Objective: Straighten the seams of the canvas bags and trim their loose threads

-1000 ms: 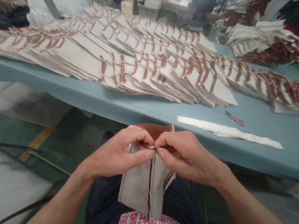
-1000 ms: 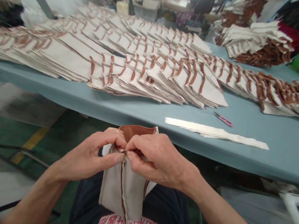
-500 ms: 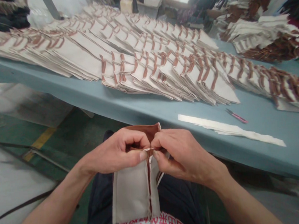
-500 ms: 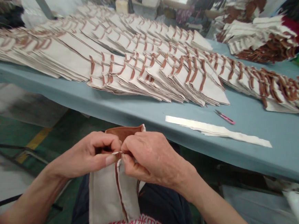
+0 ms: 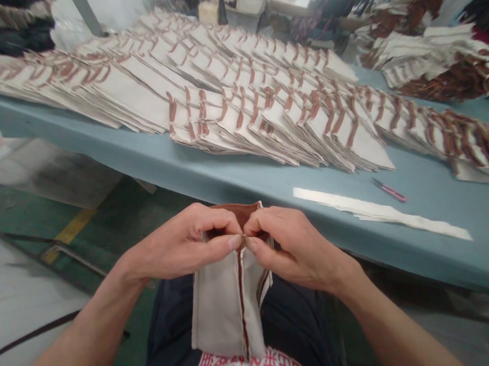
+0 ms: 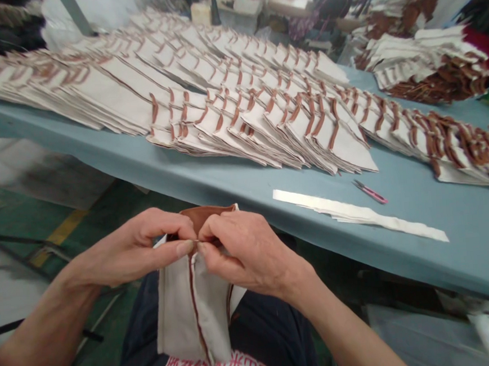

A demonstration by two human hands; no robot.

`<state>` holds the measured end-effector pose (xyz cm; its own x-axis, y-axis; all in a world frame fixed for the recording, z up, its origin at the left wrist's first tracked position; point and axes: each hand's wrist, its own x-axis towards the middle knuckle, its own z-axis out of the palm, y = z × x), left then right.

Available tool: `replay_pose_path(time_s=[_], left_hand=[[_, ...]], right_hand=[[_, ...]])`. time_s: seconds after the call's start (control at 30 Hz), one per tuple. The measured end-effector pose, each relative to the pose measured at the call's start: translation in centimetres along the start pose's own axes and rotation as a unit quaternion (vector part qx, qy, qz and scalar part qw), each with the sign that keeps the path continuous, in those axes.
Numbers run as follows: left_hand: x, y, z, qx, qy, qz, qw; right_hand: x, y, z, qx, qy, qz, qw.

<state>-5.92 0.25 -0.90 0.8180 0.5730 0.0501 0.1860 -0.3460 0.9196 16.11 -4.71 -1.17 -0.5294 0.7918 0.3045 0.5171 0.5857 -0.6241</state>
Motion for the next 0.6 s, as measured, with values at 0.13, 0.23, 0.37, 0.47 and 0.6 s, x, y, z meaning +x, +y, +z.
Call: replay_pose_path(time_s=[0.13, 0.23, 0.37, 0.47, 0.6], left_hand=[[0.0, 0.1, 0.5, -0.056, 0.02, -0.023, 0.998], [0.0, 0.4, 0.6, -0.06, 0.005, -0.063, 0.996], [0.1, 0.9, 0.3, -0.021, 0.003, -0.081, 0.997], [0.3, 1.4, 0.2, -0.023, 0.055, -0.082, 0.995], [0.2, 1.7, 0.4, -0.035, 0.092, -0.074, 0.992]], right_hand=[[0.2, 0.2, 0.0, 0.071, 0.0, 0.028, 0.997], [0.3, 0.8, 0.1, 0.071, 0.001, 0.027, 0.997], [0.4, 1.1, 0.5, 0.074, 0.027, 0.019, 0.997], [0.4, 0.2, 0.8, 0.08, 0.125, 0.066, 0.987], [0.0, -1.6, 1.6, 0.094, 0.148, 0.161, 0.971]])
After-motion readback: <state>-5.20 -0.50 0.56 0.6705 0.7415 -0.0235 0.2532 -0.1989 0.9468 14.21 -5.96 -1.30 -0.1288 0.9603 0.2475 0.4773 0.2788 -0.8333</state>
